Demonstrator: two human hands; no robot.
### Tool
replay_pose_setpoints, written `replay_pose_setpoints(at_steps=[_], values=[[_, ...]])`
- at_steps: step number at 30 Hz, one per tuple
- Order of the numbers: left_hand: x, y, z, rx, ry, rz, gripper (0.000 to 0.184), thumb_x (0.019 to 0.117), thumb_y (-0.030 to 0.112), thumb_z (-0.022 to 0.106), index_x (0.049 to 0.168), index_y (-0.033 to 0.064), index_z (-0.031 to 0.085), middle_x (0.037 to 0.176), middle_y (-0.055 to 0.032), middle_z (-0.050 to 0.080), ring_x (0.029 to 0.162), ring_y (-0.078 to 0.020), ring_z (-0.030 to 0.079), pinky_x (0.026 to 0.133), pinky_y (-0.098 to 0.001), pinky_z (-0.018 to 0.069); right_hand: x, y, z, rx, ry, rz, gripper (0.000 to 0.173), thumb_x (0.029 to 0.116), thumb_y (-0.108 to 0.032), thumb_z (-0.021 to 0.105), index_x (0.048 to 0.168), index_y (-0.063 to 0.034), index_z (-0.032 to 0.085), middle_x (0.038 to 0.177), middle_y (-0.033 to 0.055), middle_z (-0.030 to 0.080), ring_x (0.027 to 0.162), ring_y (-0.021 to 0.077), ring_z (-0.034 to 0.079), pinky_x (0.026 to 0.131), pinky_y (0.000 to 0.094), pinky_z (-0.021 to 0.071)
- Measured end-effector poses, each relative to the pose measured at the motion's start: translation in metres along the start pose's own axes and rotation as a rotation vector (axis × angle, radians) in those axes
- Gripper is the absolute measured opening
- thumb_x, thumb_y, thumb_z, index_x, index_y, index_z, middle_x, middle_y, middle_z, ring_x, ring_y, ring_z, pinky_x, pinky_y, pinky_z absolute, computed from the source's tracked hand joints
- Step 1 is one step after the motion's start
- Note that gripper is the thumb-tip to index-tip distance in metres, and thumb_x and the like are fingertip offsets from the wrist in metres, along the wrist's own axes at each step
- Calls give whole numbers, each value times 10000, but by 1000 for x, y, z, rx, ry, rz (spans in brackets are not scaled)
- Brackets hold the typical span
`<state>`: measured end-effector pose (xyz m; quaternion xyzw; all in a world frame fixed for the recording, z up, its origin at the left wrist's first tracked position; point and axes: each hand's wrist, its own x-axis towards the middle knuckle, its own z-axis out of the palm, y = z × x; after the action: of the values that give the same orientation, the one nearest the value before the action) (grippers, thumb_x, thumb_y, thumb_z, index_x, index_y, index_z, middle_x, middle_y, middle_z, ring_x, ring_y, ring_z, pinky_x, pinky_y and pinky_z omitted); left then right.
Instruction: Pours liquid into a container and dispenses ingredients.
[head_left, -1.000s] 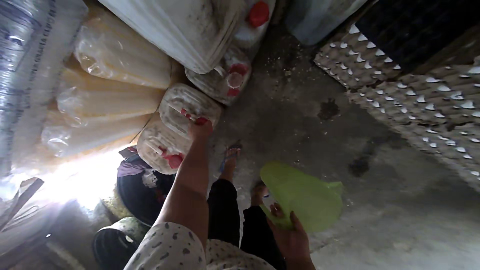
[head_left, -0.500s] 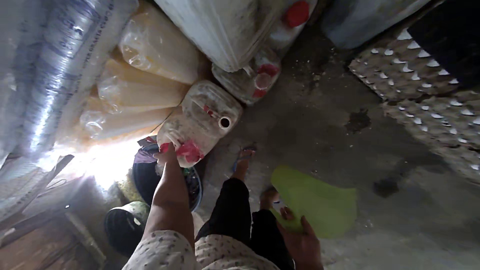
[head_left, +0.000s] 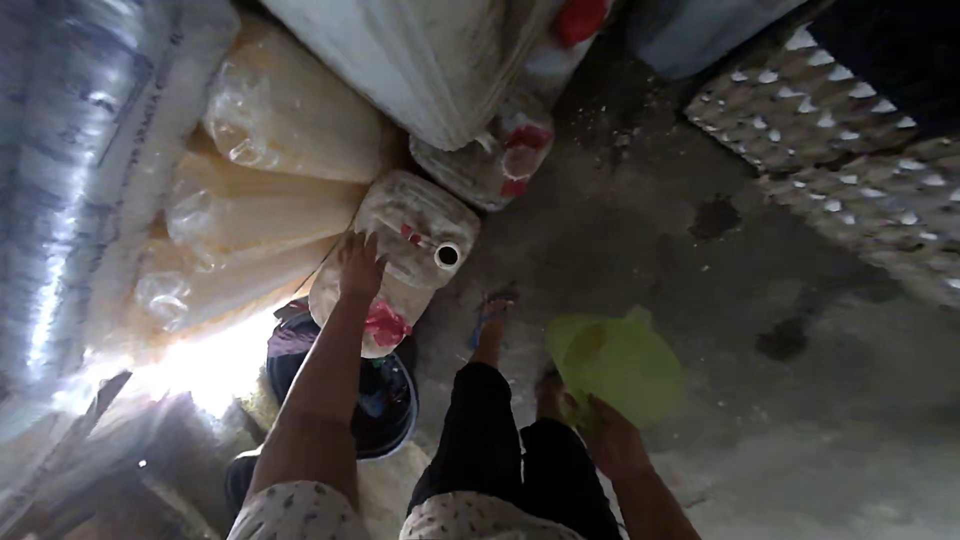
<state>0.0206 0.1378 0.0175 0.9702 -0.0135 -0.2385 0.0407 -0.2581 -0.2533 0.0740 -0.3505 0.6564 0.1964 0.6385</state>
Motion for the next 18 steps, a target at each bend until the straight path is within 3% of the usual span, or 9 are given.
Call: replay_pose_setpoints(at_steps=[1,3,7,9,11,14,18], values=[[24,6,-3,85,-75,141,543,1061,309,554,1543,83,450,1614,-215,380,1522,-455,269,1212,-648,216,6,-2,3,-66,2,7,272,1102,-168,383,1247,-13,552,1028,81,682,863,131,670,710,303,566],[71,23,-15,264,-238,330,538,1053,326,578,1509,56,485,1588,-225,416,1523,-441,283,1239,-623,189,22,-3,8,-170,3,38,309,1100,-196,410,1295,-8,559,1106,108,658,922,163,643,765,355,551],[131,37,-22,538,-537,526,511,997,466,645,1247,21,677,1361,-219,618,1321,-415,548,1188,-612,318,54,1,18,-172,-10,127,379,1092,-183,461,1425,-5,490,1394,181,550,1214,267,572,978,472,506],[143,43,-22,611,-635,536,498,1008,519,597,1161,57,704,1223,-187,682,1209,-385,621,1101,-624,409,72,7,24,-110,14,150,403,1069,-170,509,1437,-10,473,1414,196,534,1235,301,571,970,495,520],[144,50,-22,632,-708,524,470,1033,493,559,1143,62,711,1174,-181,693,1172,-380,640,1030,-621,475,82,11,31,-93,14,169,393,1064,-179,533,1420,-15,500,1402,194,548,1232,303,579,963,488,532],[140,60,-23,626,-779,452,506,1051,492,519,1170,33,697,1209,-209,679,1201,-401,624,1049,-634,453,86,8,43,-63,-36,205,412,1072,-180,526,1446,-16,475,1453,202,505,1293,311,535,1017,482,495],[128,70,-16,553,-737,443,462,1048,429,566,1107,-8,704,1158,-230,686,1175,-418,626,1053,-641,444,104,13,55,-96,-98,163,419,1085,-171,499,1463,2,445,1449,219,503,1288,313,535,1024,480,489]])
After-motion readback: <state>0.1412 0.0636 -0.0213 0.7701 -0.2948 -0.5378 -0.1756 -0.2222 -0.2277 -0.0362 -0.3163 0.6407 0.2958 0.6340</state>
